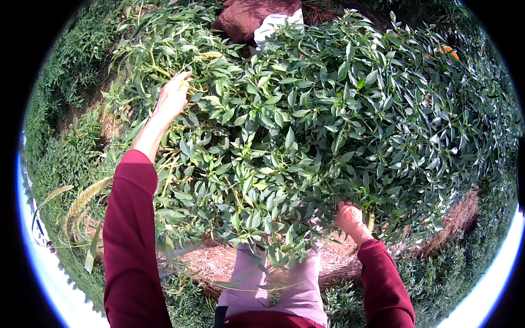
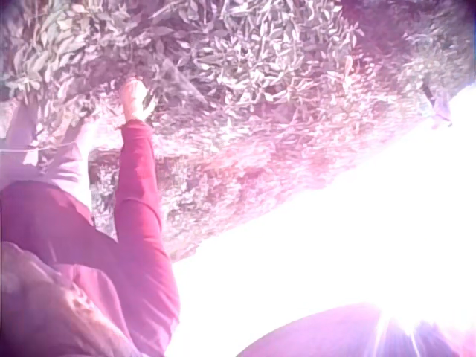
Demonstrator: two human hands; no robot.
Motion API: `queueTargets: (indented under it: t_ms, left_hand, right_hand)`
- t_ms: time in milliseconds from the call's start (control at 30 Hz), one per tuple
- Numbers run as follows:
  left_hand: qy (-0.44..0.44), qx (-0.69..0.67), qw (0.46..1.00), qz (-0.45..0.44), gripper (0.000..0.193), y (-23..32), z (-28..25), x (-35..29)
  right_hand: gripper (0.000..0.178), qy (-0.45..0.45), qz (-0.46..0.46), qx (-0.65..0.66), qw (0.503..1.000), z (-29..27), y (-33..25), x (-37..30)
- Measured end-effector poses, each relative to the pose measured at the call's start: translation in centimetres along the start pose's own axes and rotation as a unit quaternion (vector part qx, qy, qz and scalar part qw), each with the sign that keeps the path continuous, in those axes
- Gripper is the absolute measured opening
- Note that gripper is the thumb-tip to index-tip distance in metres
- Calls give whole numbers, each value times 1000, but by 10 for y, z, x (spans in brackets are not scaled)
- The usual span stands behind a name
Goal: The person harvests ripe red chili peppers from green plants in an outdoor field. They use both hands to pluck the peppers and place them into a yellow bucket on the ground.
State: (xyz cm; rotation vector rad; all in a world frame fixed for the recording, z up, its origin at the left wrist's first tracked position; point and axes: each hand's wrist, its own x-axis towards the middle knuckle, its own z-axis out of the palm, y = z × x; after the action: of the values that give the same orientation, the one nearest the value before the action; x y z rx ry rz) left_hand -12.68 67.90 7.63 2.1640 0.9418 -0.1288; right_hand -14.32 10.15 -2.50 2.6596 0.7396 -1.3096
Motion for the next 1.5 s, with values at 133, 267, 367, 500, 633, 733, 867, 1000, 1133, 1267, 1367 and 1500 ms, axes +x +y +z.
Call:
queueTargets:
  t_ms: [133,267,367,500,633,733,867,1000,1133,1267,1367,1500]
  left_hand:
    - [10,-15,998,57,32,-8,2,-5]
    - [-27,-4,994,109,29,27,34,-34]
    - [-144,-81,966,199,26,74,97,-48]
    - [-293,-54,892,339,26,138,186,-82]
    - [-201,230,786,537,30,149,255,-80]
    - [-143,405,756,495,24,158,273,-54]
    - [-90,298,763,567,15,133,268,-21]
    - [2,399,691,603,14,138,274,-23]
    - [-65,416,692,586,13,132,274,-29]
    - [-178,395,741,514,20,149,289,-75]
    - [-292,260,816,426,28,135,303,-98]
    - [-267,-21,960,84,11,78,343,-87]
  right_hand:
    - [34,-10,12,24,1000,6,-1,-16]
    - [34,151,-36,74,985,-7,-20,-19]
    - [34,207,-18,168,964,-24,-26,-1]
    - [42,286,-75,62,953,-62,-45,22]
    - [41,163,-65,-14,984,-50,-24,34]
    - [36,125,-96,-132,979,-12,28,8]
    - [30,83,-136,-163,974,12,43,-25]
    - [13,5,-132,-157,979,33,75,-50]
    - [18,15,-134,-128,983,43,96,-65]
    - [21,11,-169,-180,969,65,104,-62]
    - [27,5,-201,-347,916,75,101,-62]
    - [36,-49,-111,-10,993,88,109,-39]
